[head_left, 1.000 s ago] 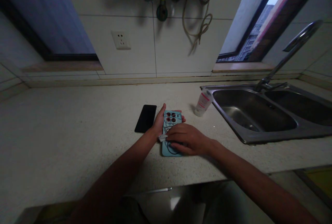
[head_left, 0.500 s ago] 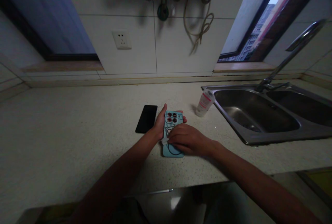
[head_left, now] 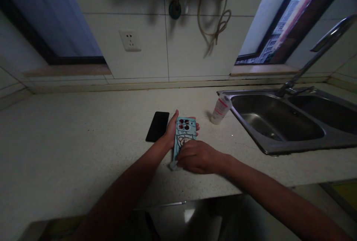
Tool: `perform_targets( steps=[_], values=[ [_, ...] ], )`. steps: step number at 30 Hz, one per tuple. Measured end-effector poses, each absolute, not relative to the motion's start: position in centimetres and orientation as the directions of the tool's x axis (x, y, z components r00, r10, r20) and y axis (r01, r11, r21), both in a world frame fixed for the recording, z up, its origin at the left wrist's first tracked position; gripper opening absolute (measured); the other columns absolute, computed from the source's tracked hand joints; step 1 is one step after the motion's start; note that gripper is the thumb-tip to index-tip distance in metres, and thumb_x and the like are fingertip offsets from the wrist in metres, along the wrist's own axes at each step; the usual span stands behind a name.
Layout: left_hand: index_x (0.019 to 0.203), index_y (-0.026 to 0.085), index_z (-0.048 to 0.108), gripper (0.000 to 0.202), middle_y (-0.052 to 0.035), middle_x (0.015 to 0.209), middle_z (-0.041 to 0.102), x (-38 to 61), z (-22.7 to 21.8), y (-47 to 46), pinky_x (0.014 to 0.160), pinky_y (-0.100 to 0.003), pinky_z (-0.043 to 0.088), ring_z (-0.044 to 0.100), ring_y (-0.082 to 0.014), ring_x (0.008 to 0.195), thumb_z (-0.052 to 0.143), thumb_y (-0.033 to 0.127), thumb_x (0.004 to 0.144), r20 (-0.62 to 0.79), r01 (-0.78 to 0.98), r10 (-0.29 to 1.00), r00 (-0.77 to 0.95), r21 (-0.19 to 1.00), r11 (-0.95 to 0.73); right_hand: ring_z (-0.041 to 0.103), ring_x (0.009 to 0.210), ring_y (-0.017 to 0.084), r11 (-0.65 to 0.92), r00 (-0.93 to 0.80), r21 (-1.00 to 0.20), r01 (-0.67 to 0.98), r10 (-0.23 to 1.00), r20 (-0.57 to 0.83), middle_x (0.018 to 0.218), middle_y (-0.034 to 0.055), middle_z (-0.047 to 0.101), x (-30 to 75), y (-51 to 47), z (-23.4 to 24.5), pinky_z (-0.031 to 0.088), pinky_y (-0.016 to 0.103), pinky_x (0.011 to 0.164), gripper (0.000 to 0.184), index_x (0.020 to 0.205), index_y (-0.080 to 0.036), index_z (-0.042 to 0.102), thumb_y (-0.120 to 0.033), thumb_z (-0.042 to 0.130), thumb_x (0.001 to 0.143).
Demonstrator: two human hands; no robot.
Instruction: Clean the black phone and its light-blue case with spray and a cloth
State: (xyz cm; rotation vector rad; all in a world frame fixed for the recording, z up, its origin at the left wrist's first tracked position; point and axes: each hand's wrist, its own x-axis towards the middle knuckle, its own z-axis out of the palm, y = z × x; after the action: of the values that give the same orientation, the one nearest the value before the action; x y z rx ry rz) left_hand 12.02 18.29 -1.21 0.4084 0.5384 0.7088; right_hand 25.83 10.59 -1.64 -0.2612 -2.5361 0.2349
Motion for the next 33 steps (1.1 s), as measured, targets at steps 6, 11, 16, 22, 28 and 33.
perform_targets(
  steps=[6,11,16,22,28,33],
  values=[
    [0.11,0.003,0.067,0.069,-0.0183,0.076,0.072,12.5,-1.3,18.7,0.063,-0.035,0.056,0.071,-0.0256,0.066,0.029,0.06,0.098,-0.376,-0.485,0.694,0.614,0.514,0.707,0.066,0.099,0.021,0.936,-0.655,-0.118,0.331,0.318,0.685,0.104,0.0113,0.074,26.0,11.6,-1.4,0.053,0.037,0.087,0.02,0.106,-0.015,0.069,-0.017,0.051,0.098],
    [0.11,0.004,0.069,0.069,-0.0116,0.064,0.069,12.6,-1.0,19.0,0.041,-0.024,0.042,0.057,-0.015,0.042,0.027,0.058,0.1,-0.382,-0.461,0.646,0.661,0.473,0.751,0.064,0.092,0.023,0.856,-0.569,-0.108,0.506,0.425,0.704,0.098,0.0109,0.073,26.2,12.2,-1.3,0.051,0.038,0.08,0.018,0.102,-0.015,0.069,-0.02,0.052,0.098],
    [0.108,0.004,0.071,0.066,-0.0132,0.067,0.07,12.4,-1.7,19.0,0.046,-0.026,0.047,0.064,-0.0196,0.052,0.032,0.058,0.099,-0.347,-0.472,0.665,0.661,0.495,0.729,0.062,0.091,0.022,0.817,-0.537,-0.088,0.57,0.451,0.713,0.095,0.0095,0.072,26.9,12.7,-1.5,0.049,0.036,0.078,0.015,0.097,-0.018,0.07,-0.019,0.055,0.096],
    [0.108,0.007,0.071,0.063,-0.0138,0.072,0.073,12.5,-1.5,18.5,0.062,-0.035,0.055,0.07,-0.0242,0.064,0.035,0.058,0.098,-0.342,-0.508,0.68,0.648,0.471,0.721,0.063,0.09,0.022,0.685,-0.483,-0.205,0.699,0.663,0.572,0.104,0.0107,0.069,28.0,12.7,-0.8,0.051,0.033,0.073,0.028,0.115,-0.02,0.064,-0.011,0.052,0.09],
    [0.105,0.006,0.07,0.062,-0.0165,0.077,0.074,12.6,-1.4,18.4,0.065,-0.037,0.057,0.072,-0.0263,0.069,0.037,0.058,0.097,-0.358,-0.54,0.723,0.591,0.49,0.684,0.063,0.091,0.022,0.696,-0.58,-0.256,0.671,0.707,0.403,0.103,0.0109,0.068,28.6,11.7,0.3,0.052,0.033,0.075,0.023,0.105,-0.018,0.062,-0.009,0.052,0.086],
    [0.096,0.007,0.068,0.061,-0.0189,0.079,0.073,12.6,-2.1,18.6,0.064,-0.038,0.057,0.072,-0.0276,0.071,0.037,0.059,0.096,-0.311,-0.57,0.763,0.567,0.52,0.636,0.062,0.088,0.019,0.877,-0.802,-0.294,0.38,0.47,0.367,0.096,0.0098,0.068,27.7,10.7,0.7,0.052,0.032,0.077,0.021,0.107,-0.016,0.066,-0.016,0.048,0.095]
  ],
)
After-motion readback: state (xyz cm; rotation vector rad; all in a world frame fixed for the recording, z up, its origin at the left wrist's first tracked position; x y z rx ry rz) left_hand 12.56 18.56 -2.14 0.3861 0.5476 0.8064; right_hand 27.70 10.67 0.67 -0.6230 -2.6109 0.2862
